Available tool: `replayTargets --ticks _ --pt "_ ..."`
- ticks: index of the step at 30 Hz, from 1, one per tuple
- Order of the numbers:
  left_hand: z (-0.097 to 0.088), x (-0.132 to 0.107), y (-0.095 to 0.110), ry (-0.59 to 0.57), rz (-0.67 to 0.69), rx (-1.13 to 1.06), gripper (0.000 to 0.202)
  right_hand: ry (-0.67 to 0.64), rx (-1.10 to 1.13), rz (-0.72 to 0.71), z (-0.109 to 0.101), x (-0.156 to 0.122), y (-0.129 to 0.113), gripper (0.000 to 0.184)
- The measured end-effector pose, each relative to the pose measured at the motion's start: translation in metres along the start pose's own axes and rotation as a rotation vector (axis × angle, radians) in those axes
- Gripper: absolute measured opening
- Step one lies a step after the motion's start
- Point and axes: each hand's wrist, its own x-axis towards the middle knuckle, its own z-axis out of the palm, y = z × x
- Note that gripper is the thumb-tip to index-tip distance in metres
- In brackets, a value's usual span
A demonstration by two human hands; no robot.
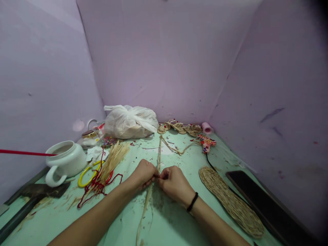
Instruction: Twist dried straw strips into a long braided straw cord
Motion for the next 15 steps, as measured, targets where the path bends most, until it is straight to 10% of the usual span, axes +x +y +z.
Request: replayTargets --ticks 6,11,15 --pt "-0.012 0.004 -0.003 -0.148 0.052 -0.114 0.008 -0.129 0.164 -0.036 -0.002 0.006 0.009 0.013" --pt "-0.016 0.008 -0.007 -0.230 0.077 -0.219 0.010 -0.049 0.604 0.186 -0.009 0.019 0.013 0.014" --pt "-0.015 0.011 -0.010 -0.261 0.108 -0.234 0.008 -0.233 0.838 0.298 -0.005 0.015 0.002 0.011"
